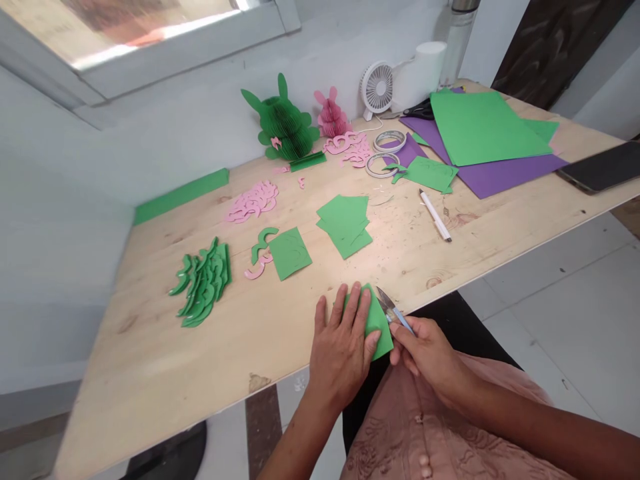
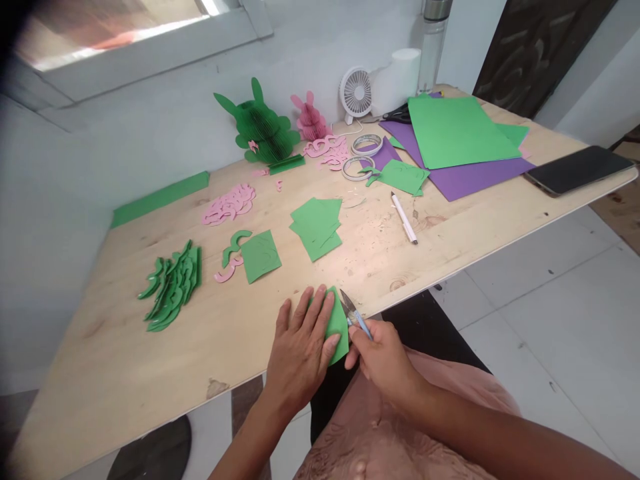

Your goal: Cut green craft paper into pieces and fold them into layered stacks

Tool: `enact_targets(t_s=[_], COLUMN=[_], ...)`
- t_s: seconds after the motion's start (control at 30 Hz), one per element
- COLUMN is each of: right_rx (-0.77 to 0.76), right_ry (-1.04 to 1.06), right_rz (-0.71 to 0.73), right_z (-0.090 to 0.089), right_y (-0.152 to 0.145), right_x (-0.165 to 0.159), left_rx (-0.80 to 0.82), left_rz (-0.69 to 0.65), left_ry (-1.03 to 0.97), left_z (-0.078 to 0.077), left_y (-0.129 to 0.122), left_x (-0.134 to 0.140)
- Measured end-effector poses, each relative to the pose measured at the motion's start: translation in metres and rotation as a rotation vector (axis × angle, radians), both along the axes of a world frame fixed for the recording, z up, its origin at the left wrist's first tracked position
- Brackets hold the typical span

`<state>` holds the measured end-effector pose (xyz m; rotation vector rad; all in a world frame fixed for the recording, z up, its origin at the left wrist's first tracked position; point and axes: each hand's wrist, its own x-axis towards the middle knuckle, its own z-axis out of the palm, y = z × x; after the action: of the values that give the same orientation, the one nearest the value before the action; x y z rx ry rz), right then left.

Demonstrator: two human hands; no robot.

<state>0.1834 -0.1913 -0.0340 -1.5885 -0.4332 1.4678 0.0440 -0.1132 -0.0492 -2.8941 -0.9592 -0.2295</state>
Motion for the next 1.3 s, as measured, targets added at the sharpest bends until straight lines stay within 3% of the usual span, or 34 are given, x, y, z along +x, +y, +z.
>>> enact_targets(t_s=[0.5, 0.87, 1.3], right_rx=[-0.003, 0.043, 0.06], right_ry=[-0.014, -0.04, -0.006], right_rz=[0.055, 0.058, 0.046], right_z=[-0.008, -0.017, -0.012], right_y=[-0.021, -0.015, -0.015], right_x=[0.005, 0.003, 0.003], left_rx=[0.004, 0.011, -0.006], left_rz=[-0.069, -0.062, -0.077], left_ry=[0.011, 0.024, -0.015], left_z=[0.004, 0.004, 0.0], left_y=[-0.013, -0.015, -0.013], left_x=[-0.003, -0.002, 0.002])
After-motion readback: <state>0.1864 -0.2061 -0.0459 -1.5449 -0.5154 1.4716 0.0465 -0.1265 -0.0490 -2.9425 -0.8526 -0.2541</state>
